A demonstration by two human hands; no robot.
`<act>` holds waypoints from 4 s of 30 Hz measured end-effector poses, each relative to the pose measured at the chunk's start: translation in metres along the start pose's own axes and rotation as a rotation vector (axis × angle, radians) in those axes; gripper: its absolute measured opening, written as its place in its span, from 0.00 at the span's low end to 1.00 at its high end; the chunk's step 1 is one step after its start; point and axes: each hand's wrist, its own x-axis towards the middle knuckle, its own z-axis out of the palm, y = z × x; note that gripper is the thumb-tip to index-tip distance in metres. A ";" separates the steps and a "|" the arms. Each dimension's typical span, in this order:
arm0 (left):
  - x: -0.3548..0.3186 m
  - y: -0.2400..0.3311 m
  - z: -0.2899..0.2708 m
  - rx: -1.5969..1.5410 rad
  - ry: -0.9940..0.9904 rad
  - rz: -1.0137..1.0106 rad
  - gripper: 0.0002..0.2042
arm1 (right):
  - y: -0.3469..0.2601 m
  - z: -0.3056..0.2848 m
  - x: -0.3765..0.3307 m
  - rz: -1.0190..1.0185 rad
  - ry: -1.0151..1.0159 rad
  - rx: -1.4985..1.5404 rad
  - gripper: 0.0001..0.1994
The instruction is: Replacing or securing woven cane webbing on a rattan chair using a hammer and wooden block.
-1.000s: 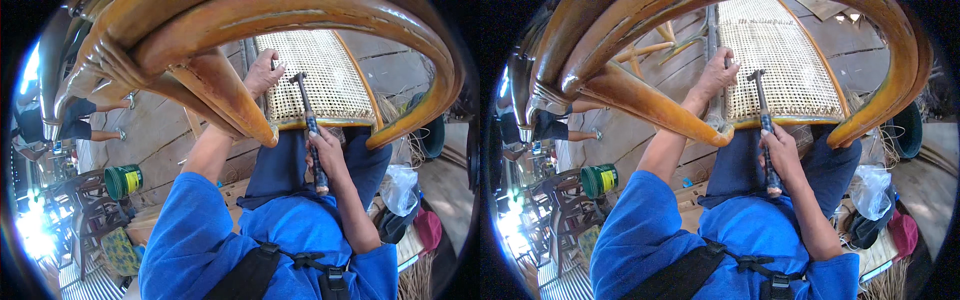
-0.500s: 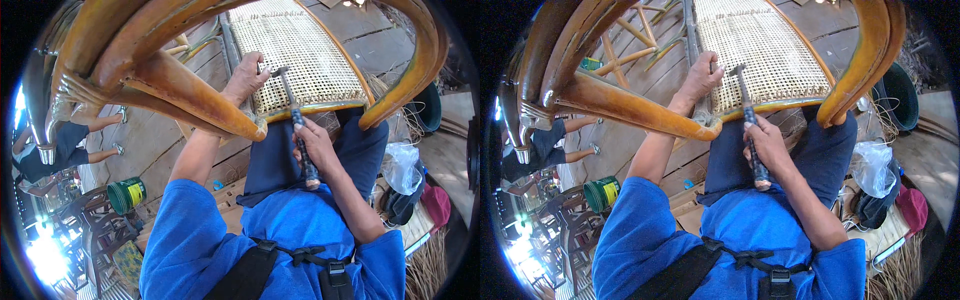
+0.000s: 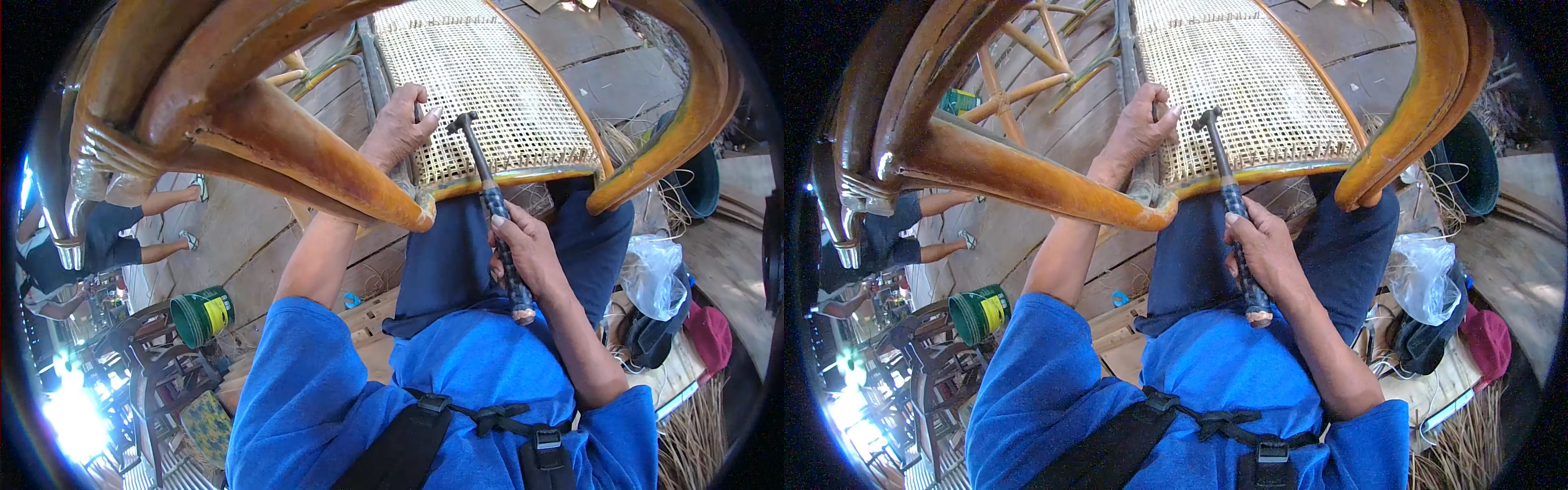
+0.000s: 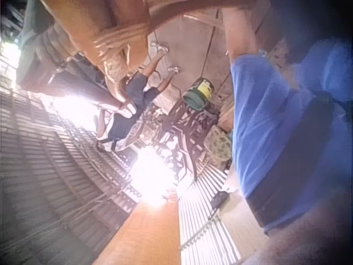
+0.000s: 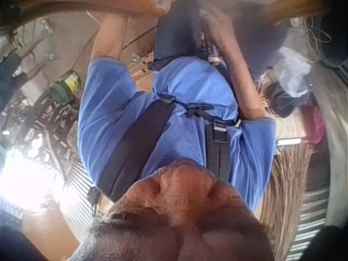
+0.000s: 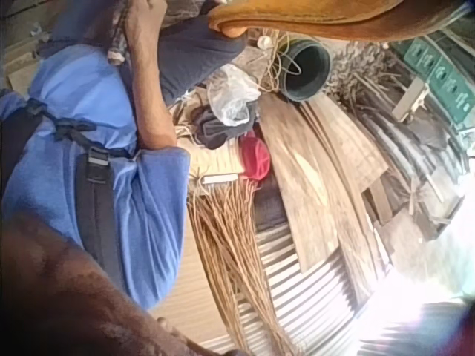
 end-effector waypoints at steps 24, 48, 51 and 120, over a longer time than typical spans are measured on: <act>-0.008 0.024 -0.003 -0.129 -0.069 -0.134 0.12 | -0.006 -0.003 -0.010 0.020 0.030 -0.035 0.13; 0.024 -0.014 -0.003 0.214 0.155 0.164 0.15 | -0.006 -0.007 0.017 0.002 0.005 -0.017 0.14; 0.024 0.024 0.000 -0.025 0.019 -0.172 0.14 | -0.006 -0.009 0.017 -0.026 0.036 0.002 0.12; -0.028 -0.016 0.009 -0.284 0.018 -0.124 0.12 | -0.008 -0.016 -0.024 0.035 -0.005 -0.156 0.08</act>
